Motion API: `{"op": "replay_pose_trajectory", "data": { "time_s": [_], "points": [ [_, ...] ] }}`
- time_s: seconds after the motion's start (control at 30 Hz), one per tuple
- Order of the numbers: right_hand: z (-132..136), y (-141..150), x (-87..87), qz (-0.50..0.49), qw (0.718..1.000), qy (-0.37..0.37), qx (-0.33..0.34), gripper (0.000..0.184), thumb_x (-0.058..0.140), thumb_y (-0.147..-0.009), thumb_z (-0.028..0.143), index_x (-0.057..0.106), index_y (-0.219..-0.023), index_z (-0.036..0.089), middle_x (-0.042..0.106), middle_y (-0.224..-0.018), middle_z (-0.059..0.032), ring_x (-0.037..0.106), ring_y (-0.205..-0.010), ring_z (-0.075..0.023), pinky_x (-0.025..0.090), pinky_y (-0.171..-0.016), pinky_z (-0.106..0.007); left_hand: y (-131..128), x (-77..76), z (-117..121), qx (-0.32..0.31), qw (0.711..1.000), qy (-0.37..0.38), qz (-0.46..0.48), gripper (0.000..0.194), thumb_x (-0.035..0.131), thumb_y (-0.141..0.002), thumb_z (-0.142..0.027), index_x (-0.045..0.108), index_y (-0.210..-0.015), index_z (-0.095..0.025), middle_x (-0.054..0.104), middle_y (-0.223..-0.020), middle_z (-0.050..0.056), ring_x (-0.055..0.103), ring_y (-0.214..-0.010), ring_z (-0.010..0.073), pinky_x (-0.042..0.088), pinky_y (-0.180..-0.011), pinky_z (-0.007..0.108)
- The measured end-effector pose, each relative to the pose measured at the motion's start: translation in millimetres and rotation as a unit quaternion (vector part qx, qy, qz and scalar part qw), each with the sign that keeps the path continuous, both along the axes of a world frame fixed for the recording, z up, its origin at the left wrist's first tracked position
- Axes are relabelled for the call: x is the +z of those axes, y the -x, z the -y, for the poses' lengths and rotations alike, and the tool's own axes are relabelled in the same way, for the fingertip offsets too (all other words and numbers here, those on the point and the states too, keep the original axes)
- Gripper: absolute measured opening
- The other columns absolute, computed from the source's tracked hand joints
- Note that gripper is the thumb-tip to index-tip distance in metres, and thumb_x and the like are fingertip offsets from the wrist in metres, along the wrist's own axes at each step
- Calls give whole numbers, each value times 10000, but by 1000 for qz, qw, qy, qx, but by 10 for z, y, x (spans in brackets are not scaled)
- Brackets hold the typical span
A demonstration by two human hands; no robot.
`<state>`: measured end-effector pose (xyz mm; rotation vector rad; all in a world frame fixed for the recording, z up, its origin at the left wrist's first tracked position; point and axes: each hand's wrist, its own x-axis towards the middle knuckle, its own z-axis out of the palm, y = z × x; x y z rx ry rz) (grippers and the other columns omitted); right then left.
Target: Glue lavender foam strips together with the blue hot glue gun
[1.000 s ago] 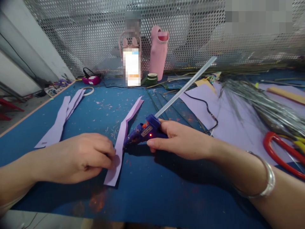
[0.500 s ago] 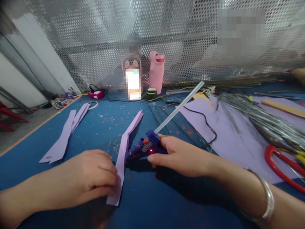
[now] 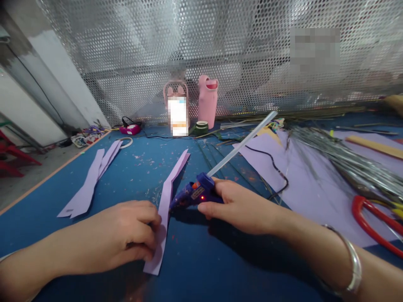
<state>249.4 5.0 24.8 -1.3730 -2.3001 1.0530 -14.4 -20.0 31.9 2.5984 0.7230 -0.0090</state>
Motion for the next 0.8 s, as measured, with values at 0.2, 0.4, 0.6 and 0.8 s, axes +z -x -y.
{"op": "replay_pose_trajectory", "data": {
  "time_s": [0.2, 0.4, 0.6, 0.8],
  "points": [
    [-32, 16, -44, 26, 998, -55, -21, 407, 504, -823, 493, 699, -874, 139, 665, -1013, -107, 628, -904, -282, 497, -857, -400, -8, 26, 21, 14, 1000, -16, 0, 151, 576, -875, -229, 713, -818, -256, 620, -939, 8, 583, -910, 163, 441, -824, 285],
    [-34, 61, -95, 29, 997, -62, -45, 405, 488, -844, 462, 704, -905, 125, 668, -1027, -131, 631, -906, -289, 493, -859, -425, -5, 15, -1, 16, 999, -32, -8, 118, 585, -869, -276, 691, -822, -251, 602, -1009, 10, 577, -975, 189, 442, -874, 333],
    [-48, 75, -139, -3, 996, -52, -67, 344, 513, -847, 439, 675, -877, 137, 681, -890, -91, 622, -814, -239, 501, -765, -358, 25, 22, -12, 52, 998, -28, -13, 185, 672, -794, -345, 670, -922, -210, 585, -1140, 65, 593, -1015, 233, 479, -860, 344],
    [-124, -46, -125, -137, 980, 108, -97, 365, 579, -824, 505, 625, -790, 145, 677, -780, -55, 474, -498, -97, 405, -495, -239, 11, -39, -68, 56, 998, -34, -11, 242, 555, -876, -397, 657, -929, -184, 632, -1050, 73, 622, -944, 210, 494, -829, 320]
  ]
}}
